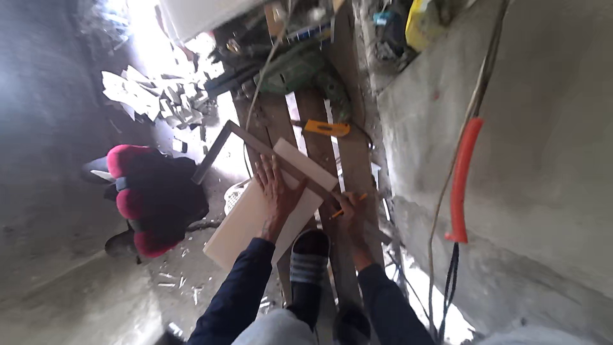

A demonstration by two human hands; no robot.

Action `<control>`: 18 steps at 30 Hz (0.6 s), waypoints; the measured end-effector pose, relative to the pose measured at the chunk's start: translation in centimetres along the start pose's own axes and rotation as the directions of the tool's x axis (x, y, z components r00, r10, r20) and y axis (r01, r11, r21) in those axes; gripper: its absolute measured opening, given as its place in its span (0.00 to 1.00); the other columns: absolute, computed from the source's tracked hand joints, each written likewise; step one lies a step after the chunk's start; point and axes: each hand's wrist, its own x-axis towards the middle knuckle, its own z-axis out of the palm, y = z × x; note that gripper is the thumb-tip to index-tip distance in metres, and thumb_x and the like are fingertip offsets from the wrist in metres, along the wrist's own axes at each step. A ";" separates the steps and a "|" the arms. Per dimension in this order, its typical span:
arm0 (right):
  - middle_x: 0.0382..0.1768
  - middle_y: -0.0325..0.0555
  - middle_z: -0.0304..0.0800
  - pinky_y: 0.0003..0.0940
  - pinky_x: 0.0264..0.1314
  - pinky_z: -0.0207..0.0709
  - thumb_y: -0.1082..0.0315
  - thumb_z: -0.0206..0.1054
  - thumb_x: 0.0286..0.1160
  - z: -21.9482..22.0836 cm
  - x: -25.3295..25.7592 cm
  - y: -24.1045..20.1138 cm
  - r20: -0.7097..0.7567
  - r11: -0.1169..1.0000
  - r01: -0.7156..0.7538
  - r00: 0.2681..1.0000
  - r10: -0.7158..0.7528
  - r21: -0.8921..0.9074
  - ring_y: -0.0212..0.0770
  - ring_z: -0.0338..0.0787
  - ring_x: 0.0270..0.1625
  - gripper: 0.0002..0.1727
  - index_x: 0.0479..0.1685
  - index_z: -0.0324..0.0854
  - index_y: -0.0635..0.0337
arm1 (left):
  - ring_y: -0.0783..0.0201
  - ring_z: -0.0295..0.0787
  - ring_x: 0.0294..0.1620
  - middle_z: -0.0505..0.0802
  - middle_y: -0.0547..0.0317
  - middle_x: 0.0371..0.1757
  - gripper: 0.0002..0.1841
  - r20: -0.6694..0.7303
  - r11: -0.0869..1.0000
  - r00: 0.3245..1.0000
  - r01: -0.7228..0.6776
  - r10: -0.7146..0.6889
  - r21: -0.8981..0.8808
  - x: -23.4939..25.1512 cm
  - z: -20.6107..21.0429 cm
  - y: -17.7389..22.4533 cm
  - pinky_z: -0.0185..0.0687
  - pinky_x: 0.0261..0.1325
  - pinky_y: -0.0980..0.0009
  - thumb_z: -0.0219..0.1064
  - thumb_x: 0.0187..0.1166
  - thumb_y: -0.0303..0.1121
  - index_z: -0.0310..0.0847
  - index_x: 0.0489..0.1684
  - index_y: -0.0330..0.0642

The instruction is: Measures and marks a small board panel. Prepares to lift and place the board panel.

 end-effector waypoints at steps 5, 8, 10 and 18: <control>0.48 0.51 0.92 0.53 0.57 0.83 0.52 0.75 0.70 0.1 -0.1 0.1 0.008 1.000 -0.026 1.000 0.026 -0.011 0.51 0.91 0.51 0.19 0.52 0.95 0.53 | 0.33 0.37 0.95 0.42 0.37 0.96 0.68 0.301 0.972 0.926 0.201 -0.228 0.119 1.6 -2.7 2.7 0.42 0.84 0.25 0.78 0.53 0.70 0.45 0.96 0.41; 0.47 0.51 0.92 0.53 0.56 0.83 0.53 0.78 0.66 -0.6 0.7 0.0 0.080 0.998 -0.035 0.996 0.031 0.044 0.49 0.91 0.50 0.20 0.52 0.94 0.56 | 0.30 0.34 0.94 0.40 0.34 0.96 0.66 0.343 0.963 0.900 0.253 -0.270 0.094 2.0 -3.1 3.6 0.43 0.82 0.23 0.81 0.56 0.63 0.44 0.95 0.38; 0.45 0.50 0.92 0.45 0.52 0.87 0.55 0.79 0.62 -1.4 1.9 0.2 0.102 0.998 0.034 0.994 -0.039 0.044 0.46 0.91 0.46 0.21 0.52 0.94 0.57 | 0.28 0.36 0.94 0.41 0.34 0.95 0.66 0.340 0.964 0.902 0.256 -0.265 0.073 2.0 -3.1 3.7 0.44 0.81 0.22 0.82 0.56 0.62 0.43 0.95 0.38; 0.73 0.68 0.75 0.54 0.71 0.80 0.74 0.75 0.65 -8.4 17.3 -8.8 0.290 0.979 -0.146 0.940 0.181 -0.140 0.62 0.81 0.72 0.34 0.76 0.73 0.62 | 0.25 0.32 0.93 0.39 0.32 0.95 0.66 0.393 0.958 0.878 0.283 -0.274 0.035 2.3 -3.7 3.8 0.38 0.81 0.18 0.81 0.59 0.59 0.40 0.95 0.35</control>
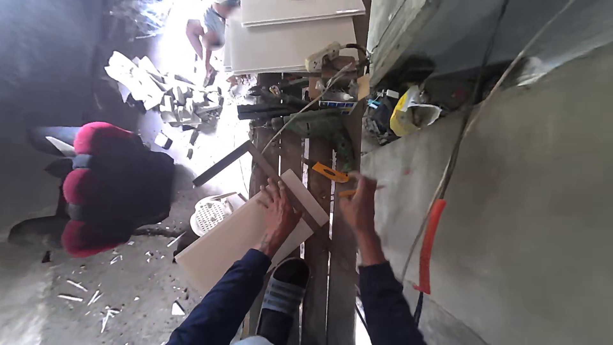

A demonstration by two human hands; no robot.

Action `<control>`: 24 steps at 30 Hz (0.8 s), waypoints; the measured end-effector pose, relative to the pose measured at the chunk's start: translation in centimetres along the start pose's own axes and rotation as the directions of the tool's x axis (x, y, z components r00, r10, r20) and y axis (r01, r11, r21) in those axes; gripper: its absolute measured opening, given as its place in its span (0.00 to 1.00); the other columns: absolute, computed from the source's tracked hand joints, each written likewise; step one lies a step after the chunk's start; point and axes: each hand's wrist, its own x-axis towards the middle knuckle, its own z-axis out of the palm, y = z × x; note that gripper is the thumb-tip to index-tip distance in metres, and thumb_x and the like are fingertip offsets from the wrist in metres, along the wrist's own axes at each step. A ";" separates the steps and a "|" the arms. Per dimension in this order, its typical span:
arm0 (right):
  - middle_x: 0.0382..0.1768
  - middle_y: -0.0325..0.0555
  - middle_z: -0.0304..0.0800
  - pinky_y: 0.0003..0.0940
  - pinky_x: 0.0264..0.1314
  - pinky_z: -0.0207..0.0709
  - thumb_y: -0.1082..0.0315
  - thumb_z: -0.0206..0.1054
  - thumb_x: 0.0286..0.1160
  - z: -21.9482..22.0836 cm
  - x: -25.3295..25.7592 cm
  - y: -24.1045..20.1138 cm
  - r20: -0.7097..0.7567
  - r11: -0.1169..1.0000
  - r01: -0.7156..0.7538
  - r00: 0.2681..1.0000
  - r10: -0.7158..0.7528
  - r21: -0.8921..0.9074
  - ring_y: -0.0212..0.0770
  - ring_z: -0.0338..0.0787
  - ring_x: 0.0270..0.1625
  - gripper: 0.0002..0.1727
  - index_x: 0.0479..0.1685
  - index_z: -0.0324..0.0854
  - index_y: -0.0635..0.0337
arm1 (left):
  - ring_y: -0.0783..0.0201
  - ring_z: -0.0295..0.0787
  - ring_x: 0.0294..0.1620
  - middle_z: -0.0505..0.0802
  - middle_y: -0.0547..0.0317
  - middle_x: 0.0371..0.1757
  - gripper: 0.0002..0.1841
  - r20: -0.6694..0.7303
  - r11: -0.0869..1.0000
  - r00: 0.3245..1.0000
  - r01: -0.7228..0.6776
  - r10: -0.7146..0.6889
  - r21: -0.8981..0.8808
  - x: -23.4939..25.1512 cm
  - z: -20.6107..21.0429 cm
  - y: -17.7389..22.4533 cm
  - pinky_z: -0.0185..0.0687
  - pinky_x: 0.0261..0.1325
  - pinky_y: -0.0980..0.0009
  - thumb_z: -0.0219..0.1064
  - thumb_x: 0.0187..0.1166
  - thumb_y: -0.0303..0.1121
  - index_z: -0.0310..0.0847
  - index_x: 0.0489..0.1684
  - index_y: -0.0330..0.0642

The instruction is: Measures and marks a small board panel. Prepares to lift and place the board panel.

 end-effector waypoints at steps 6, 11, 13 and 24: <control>0.71 0.66 0.77 0.49 0.73 0.78 0.71 0.58 0.82 -4.9 16.3 -7.4 -0.120 0.972 0.222 0.966 -0.231 -0.084 0.57 0.82 0.71 0.22 0.74 0.74 0.65 | 0.26 0.32 0.94 0.38 0.34 0.96 0.65 0.026 1.000 1.000 0.012 -0.012 -0.006 -0.1 -0.4 0.2 0.38 0.82 0.19 0.80 0.59 0.59 0.40 0.96 0.37; 0.78 0.70 0.69 0.57 0.69 0.81 0.80 0.63 0.74 -3.4 23.3 -11.2 -0.017 0.867 0.167 0.980 -0.197 -0.470 0.66 0.82 0.72 0.19 0.64 0.79 0.74 | 0.26 0.32 0.94 0.39 0.33 0.95 0.65 0.018 1.000 1.000 0.011 -0.011 -0.009 0.1 0.0 0.0 0.36 0.82 0.19 0.81 0.58 0.60 0.41 0.95 0.37; 0.81 0.73 0.63 0.58 0.67 0.82 0.83 0.65 0.71 -2.7 24.1 -11.7 0.016 0.828 0.147 0.986 -0.165 -0.541 0.68 0.81 0.72 0.22 0.66 0.76 0.81 | 0.26 0.31 0.94 0.38 0.32 0.95 0.65 0.020 1.000 1.000 0.008 -0.008 -0.011 0.0 0.0 -0.1 0.35 0.82 0.19 0.81 0.58 0.60 0.41 0.96 0.37; 0.62 0.62 0.87 0.58 0.69 0.80 0.61 0.63 0.82 -0.3 14.9 -8.4 0.178 0.810 0.475 0.880 -0.440 -0.344 0.59 0.88 0.65 0.17 0.60 0.86 0.62 | 0.28 0.28 0.95 0.35 0.33 0.95 0.64 0.008 0.998 1.000 0.002 -0.001 -0.059 0.0 0.2 -0.3 0.39 0.82 0.20 0.81 0.60 0.58 0.41 0.96 0.38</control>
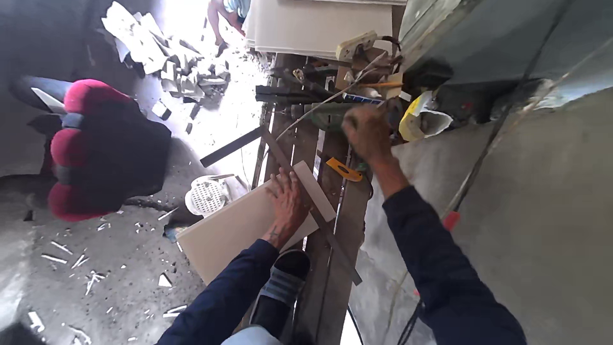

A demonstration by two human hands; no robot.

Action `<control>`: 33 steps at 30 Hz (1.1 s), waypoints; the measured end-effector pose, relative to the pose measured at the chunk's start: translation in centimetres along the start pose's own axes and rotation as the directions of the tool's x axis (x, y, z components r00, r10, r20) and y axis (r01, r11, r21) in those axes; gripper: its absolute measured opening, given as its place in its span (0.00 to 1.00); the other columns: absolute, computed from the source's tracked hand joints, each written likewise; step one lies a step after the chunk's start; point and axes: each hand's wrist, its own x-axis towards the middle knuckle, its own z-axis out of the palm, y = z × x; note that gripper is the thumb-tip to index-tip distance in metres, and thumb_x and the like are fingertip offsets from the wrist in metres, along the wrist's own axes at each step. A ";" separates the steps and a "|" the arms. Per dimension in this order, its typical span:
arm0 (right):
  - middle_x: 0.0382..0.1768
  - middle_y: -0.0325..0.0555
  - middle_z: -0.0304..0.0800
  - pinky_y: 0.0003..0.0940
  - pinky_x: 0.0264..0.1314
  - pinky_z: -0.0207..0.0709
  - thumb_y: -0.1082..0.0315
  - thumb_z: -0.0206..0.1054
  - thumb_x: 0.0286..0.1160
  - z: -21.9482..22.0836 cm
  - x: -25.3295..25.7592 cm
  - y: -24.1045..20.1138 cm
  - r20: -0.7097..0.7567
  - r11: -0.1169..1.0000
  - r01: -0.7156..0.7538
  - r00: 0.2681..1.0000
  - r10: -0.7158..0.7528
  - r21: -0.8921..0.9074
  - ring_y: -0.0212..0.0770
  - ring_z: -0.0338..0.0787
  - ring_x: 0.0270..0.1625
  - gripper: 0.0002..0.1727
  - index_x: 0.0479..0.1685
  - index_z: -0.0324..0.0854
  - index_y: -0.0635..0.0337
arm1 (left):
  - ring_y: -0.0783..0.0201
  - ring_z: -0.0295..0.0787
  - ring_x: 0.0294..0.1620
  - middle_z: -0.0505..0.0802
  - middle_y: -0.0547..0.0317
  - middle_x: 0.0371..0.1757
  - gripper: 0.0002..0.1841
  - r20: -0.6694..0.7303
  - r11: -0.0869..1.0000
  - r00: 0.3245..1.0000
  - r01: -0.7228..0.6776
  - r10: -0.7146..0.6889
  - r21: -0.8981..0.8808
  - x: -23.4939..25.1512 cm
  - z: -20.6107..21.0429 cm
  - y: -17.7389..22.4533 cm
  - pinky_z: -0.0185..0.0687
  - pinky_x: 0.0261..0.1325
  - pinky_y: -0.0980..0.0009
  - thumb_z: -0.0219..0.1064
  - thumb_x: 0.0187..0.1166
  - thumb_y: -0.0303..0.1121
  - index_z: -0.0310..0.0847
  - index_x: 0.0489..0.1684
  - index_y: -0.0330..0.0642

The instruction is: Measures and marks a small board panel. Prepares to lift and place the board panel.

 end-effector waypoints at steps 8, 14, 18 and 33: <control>0.63 0.62 0.86 0.67 0.64 0.75 0.62 0.65 0.83 9.9 -8.8 2.1 0.127 0.985 0.042 0.992 -0.021 -0.164 0.66 0.85 0.66 0.22 0.73 0.79 0.59 | 0.29 0.32 0.95 0.38 0.38 0.96 0.66 -0.104 0.999 0.993 -0.048 0.049 0.012 -0.6 0.5 -0.5 0.45 0.81 0.20 0.85 0.54 0.58 0.46 0.95 0.39; 0.68 0.65 0.81 0.57 0.53 0.87 0.64 0.58 0.89 7.0 -14.3 -3.7 0.139 0.950 -0.082 0.989 0.042 0.300 0.63 0.91 0.54 0.26 0.85 0.67 0.57 | 0.28 0.34 0.94 0.42 0.44 0.97 0.65 -0.130 0.997 0.988 -0.083 0.082 -0.005 -0.9 0.8 -1.0 0.43 0.79 0.18 0.85 0.55 0.58 0.48 0.95 0.40; 0.65 0.68 0.83 0.58 0.58 0.86 0.66 0.63 0.86 7.9 -15.4 -6.4 0.230 0.952 -0.109 0.972 0.042 0.288 0.65 0.91 0.57 0.29 0.86 0.67 0.57 | 0.30 0.34 0.95 0.43 0.47 0.98 0.62 -0.159 0.995 0.982 -0.103 0.102 -0.004 -0.9 1.2 -1.4 0.39 0.78 0.15 0.84 0.55 0.57 0.52 0.94 0.42; 0.57 0.66 0.85 0.53 0.45 0.88 0.68 0.59 0.88 10.4 -15.4 -7.2 0.225 0.977 -0.018 0.974 -0.031 0.213 0.61 0.92 0.44 0.28 0.87 0.68 0.56 | 0.32 0.31 0.95 0.40 0.52 0.98 0.58 -0.123 0.994 0.987 -0.105 0.107 0.022 -0.7 1.3 -1.8 0.33 0.78 0.14 0.78 0.63 0.56 0.46 0.96 0.46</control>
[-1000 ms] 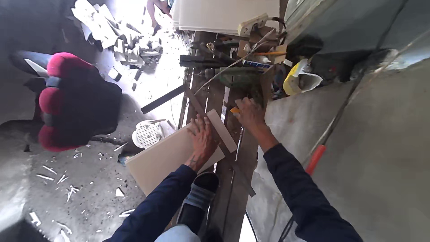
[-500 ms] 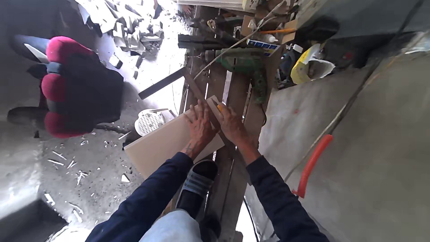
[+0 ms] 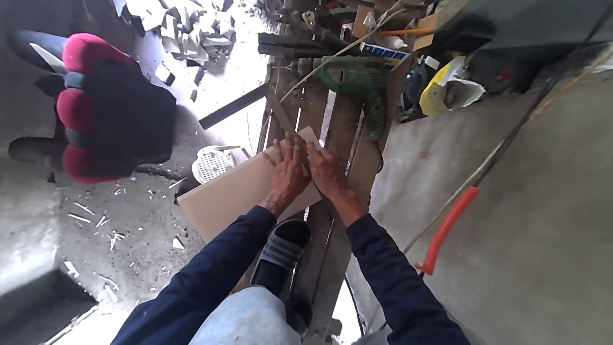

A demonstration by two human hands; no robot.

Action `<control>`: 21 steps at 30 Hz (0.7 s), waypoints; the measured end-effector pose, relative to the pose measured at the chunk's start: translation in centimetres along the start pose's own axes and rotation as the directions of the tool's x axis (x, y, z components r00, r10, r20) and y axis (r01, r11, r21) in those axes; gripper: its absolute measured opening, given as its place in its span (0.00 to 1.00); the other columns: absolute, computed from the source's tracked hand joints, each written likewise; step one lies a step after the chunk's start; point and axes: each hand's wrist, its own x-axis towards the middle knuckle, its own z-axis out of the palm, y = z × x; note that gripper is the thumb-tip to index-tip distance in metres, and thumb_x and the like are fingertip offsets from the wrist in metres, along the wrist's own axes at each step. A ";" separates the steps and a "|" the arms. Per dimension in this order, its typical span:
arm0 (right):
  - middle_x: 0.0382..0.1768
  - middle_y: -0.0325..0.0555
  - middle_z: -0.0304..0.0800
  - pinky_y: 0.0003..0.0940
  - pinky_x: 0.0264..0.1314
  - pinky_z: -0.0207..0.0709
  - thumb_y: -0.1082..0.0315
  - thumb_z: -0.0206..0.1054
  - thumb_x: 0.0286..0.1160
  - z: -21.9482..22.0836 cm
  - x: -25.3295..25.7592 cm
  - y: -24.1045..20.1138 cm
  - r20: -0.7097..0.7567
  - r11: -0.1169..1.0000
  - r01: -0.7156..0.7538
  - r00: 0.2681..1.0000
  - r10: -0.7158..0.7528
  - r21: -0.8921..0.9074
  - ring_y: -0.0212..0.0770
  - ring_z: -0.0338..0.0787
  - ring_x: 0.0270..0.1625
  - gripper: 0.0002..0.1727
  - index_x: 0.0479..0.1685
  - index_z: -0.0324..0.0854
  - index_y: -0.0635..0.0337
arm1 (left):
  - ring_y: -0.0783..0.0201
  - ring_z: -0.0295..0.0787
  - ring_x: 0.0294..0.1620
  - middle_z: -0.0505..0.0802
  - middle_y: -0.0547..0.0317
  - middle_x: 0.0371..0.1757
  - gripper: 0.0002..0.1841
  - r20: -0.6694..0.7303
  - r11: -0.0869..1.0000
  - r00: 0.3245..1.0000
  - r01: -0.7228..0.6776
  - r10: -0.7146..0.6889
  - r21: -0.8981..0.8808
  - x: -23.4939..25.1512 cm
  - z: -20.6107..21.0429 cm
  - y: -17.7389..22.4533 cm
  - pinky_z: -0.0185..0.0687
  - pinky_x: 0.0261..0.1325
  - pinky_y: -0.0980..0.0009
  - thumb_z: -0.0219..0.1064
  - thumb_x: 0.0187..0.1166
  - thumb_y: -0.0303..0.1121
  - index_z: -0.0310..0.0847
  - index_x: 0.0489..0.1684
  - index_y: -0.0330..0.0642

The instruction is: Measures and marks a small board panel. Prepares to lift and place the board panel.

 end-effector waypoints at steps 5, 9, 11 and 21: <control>0.60 0.67 0.85 0.53 0.47 0.88 0.69 0.58 0.88 0.8 0.7 0.3 0.023 1.000 -0.001 1.000 0.002 -0.029 0.61 0.93 0.45 0.29 0.88 0.66 0.55 | 0.32 0.29 0.95 0.39 0.52 0.98 0.60 0.040 0.999 0.999 0.033 -0.033 -0.006 0.2 -0.4 0.4 0.35 0.79 0.16 0.80 0.60 0.50 0.43 0.97 0.50; 0.60 0.66 0.84 0.53 0.44 0.88 0.74 0.61 0.84 -0.3 -0.8 -0.9 0.037 0.998 -0.015 0.999 0.017 -0.058 0.61 0.93 0.44 0.32 0.89 0.64 0.56 | 0.31 0.30 0.95 0.39 0.50 0.98 0.59 0.036 0.999 0.999 0.027 -0.026 -0.019 0.0 -0.5 0.5 0.37 0.79 0.16 0.80 0.60 0.45 0.45 0.97 0.49; 0.58 0.66 0.84 0.52 0.41 0.89 0.73 0.64 0.82 -0.5 -1.8 -0.9 0.019 0.999 -0.009 1.000 0.010 -0.044 0.61 0.92 0.42 0.33 0.89 0.64 0.56 | 0.31 0.30 0.95 0.40 0.51 0.98 0.57 0.026 0.999 0.999 0.029 -0.029 -0.024 0.1 -0.3 0.4 0.36 0.79 0.16 0.79 0.61 0.45 0.46 0.97 0.49; 0.55 0.66 0.84 0.50 0.39 0.88 0.75 0.67 0.78 0.2 -2.7 0.0 -0.017 0.998 0.019 1.000 -0.020 -0.065 0.60 0.92 0.38 0.36 0.89 0.64 0.57 | 0.32 0.31 0.95 0.41 0.50 0.98 0.57 0.041 0.999 0.998 0.042 -0.042 -0.003 0.4 -0.3 0.3 0.33 0.80 0.16 0.78 0.62 0.52 0.47 0.96 0.46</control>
